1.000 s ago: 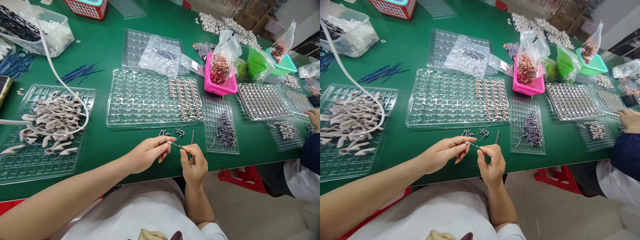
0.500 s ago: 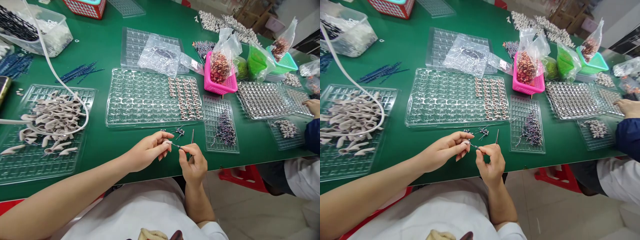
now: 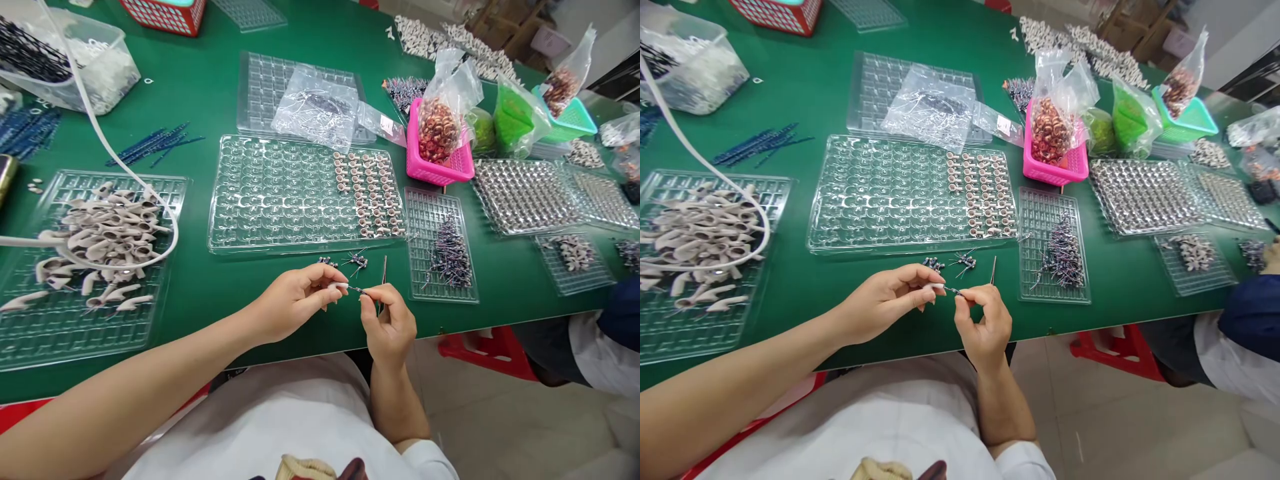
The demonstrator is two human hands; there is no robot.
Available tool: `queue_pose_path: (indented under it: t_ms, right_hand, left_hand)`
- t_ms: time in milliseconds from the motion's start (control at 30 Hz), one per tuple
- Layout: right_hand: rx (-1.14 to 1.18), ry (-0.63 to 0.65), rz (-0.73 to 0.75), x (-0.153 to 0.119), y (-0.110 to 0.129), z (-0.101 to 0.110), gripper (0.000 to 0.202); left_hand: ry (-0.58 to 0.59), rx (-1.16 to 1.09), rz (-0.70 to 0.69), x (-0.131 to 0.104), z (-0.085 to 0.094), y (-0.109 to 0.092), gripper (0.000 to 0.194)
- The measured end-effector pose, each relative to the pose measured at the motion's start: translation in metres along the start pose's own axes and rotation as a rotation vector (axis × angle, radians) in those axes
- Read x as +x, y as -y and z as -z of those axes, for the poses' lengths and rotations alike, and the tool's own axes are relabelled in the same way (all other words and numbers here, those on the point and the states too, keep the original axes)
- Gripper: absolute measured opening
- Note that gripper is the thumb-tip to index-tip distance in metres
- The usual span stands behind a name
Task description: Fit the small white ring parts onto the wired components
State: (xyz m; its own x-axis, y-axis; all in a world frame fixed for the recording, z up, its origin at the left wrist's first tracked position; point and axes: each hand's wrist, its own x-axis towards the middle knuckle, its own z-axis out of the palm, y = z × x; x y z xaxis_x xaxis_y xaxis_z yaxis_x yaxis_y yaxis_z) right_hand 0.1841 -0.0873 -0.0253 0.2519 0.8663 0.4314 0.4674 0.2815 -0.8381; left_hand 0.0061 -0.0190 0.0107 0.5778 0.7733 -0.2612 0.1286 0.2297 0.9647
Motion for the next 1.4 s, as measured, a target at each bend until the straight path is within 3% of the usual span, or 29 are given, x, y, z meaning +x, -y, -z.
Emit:
queue_pose_path:
  t_ms: [200, 567, 1400]
  right_hand:
    - [-0.009, -0.011, -0.016, 0.0010, 0.0015, -0.0003, 0.007]
    - [-0.097, 0.099, 0.005, 0.0030, 0.0036, 0.0011, 0.008]
    - [-0.111, 0.100, 0.014, 0.0044, 0.0038, 0.0021, 0.008]
  left_hand:
    - [-0.046, 0.023, 0.012, 0.0008, -0.0002, -0.0001, 0.024]
    - [-0.145, 0.199, -0.072, -0.0019, -0.0014, 0.0011, 0.022]
    - [-0.165, 0.291, -0.160, -0.0011, 0.0005, 0.0037, 0.018]
